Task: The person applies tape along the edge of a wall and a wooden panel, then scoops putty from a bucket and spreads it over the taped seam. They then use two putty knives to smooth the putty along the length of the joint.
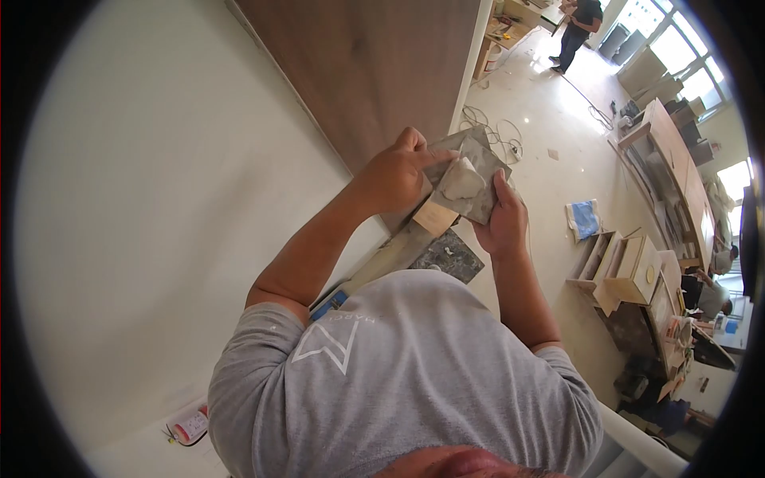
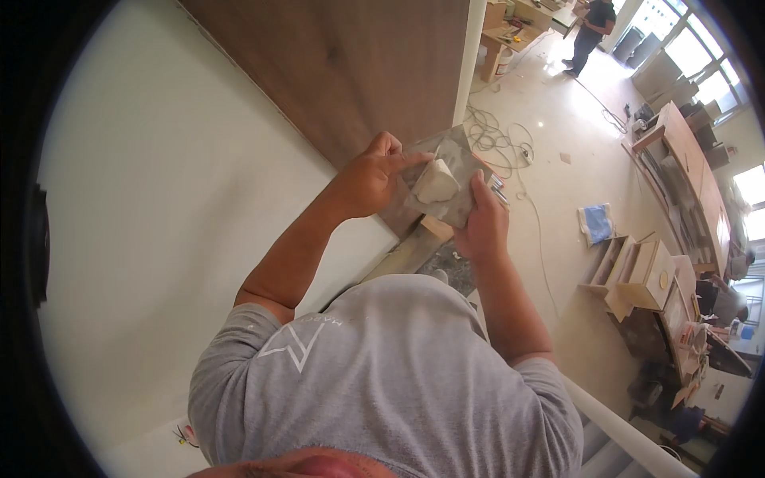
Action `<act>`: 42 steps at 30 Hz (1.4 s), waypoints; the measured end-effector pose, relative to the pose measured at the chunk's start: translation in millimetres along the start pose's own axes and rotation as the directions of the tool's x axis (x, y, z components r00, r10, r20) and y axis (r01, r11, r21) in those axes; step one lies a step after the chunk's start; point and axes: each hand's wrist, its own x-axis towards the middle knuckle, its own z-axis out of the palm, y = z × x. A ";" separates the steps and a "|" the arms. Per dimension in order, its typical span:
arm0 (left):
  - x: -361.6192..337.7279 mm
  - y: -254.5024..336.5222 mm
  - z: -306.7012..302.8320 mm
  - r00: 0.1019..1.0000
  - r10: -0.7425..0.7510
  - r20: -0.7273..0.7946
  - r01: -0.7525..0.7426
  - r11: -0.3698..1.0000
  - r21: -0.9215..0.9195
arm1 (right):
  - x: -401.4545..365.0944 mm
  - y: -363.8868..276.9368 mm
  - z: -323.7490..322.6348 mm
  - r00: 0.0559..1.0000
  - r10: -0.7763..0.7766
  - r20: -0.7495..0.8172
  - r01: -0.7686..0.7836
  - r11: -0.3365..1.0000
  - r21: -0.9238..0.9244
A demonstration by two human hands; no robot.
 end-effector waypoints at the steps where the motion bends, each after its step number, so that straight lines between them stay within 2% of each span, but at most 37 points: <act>1: 0.5 3.6 0.1 0.999 -0.041 0.022 0.040 0.998 0.040 | -0.6 -1.3 3.2 1.000 0.005 -0.022 -0.004 0.999 0.037; 5: 1.3 8.9 -0.9 0.988 -0.125 0.085 0.121 0.991 0.053 | 5.5 0.9 -3.0 1.000 0.012 0.005 -0.012 1.000 0.015; 7: 1.3 2.0 1.2 0.992 -0.099 0.072 0.096 0.994 0.051 | 8.8 3.7 -4.8 1.000 0.020 0.014 -0.020 1.000 0.010; 11: -6.1 -8.3 7.1 0.998 -0.061 0.012 0.060 0.997 0.044 | -3.9 0.6 14.2 0.998 0.033 -0.045 -0.032 0.999 0.013; 13: -15.9 -8.2 3.8 0.996 -0.092 0.023 0.092 0.996 -0.003 | -8.2 1.5 19.0 0.995 0.035 -0.095 -0.036 0.999 -0.018; 15: -21.2 -4.5 2.0 0.997 -0.080 0.013 0.080 0.997 -0.013 | 7.3 16.1 -13.9 0.989 -0.146 -0.003 0.134 0.917 -0.377; 17: -25.8 4.4 2.0 0.999 -0.034 -0.020 0.034 0.999 0.015 | 6.6 14.9 -10.1 0.988 -0.156 -0.008 0.142 0.918 -0.371; 19: -30.3 12.9 6.5 0.999 -0.027 -0.020 0.027 1.000 0.011 | -2.3 5.2 6.1 0.994 0.005 -0.107 -0.005 1.000 -0.004; 26: -30.1 19.6 17.0 0.999 0.024 -0.044 -0.019 0.994 0.109 | -5.0 2.6 -0.1 0.988 -0.012 -0.155 0.010 1.000 -0.015; 28: -30.7 25.3 20.0 0.999 -0.048 0.003 0.047 0.993 0.108 | 0.3 7.3 -15.8 0.989 -0.054 -0.139 0.052 0.998 -0.022; 29: -30.6 27.1 18.8 0.997 -0.078 0.011 0.076 0.989 0.123 | 12.5 16.5 -42.0 0.995 -0.084 -0.058 0.078 0.993 -0.086; 31: -38.0 1.5 38.2 0.999 0.044 -0.016 -0.041 0.987 0.153 | 15.5 26.4 -59.2 0.971 -0.233 0.047 0.234 0.900 -0.369; 33: -48.4 -10.7 34.8 0.982 0.187 0.036 -0.186 0.982 -0.022 | 18.3 34.3 -68.7 0.903 -0.391 0.179 0.403 0.624 -0.670; 34: -49.5 7.7 5.5 0.978 0.183 0.095 -0.181 0.983 -0.038 | 18.2 34.1 -72.2 0.870 -0.440 0.221 0.446 0.516 -0.731; 35: -52.3 38.8 -27.8 0.972 0.174 0.159 -0.167 0.984 -0.060 | 20.7 33.3 -75.4 0.861 -0.461 0.215 0.453 0.503 -0.736; 36: -50.1 65.2 -70.1 0.988 0.138 0.073 -0.137 0.990 -0.022 | 23.6 29.1 -76.3 0.895 -0.424 0.136 0.408 0.660 -0.630; 37: -46.8 87.1 -116.4 0.995 0.104 -0.010 -0.104 0.995 -0.004 | 24.7 24.0 -74.7 0.943 -0.333 0.027 0.312 0.847 -0.430; 38: -38.7 101.0 -159.3 0.949 0.256 -0.182 -0.264 0.965 -0.016 | 6.7 11.0 -63.0 0.986 -0.148 -0.077 0.149 0.989 0.006; 39: -34.6 125.5 -211.1 0.926 0.242 -0.289 -0.235 0.970 0.059 | 1.7 6.2 -61.3 0.985 -0.149 -0.089 0.152 0.988 0.027; 40: -20.8 143.5 -261.1 0.765 0.338 -0.548 -0.270 0.941 0.203 | -1.0 1.5 -61.7 0.983 -0.148 -0.110 0.154 0.987 0.049; 41: -9.0 163.2 -319.8 0.599 0.547 -0.584 -0.254 0.822 0.510 | 6.4 4.3 -74.0 0.979 -0.164 -0.116 0.171 0.984 0.050; 42: -8.1 210.7 -353.1 0.486 0.582 -0.652 -0.048 0.763 0.645 | 12.4 7.2 -89.4 0.975 -0.182 -0.128 0.190 0.980 0.055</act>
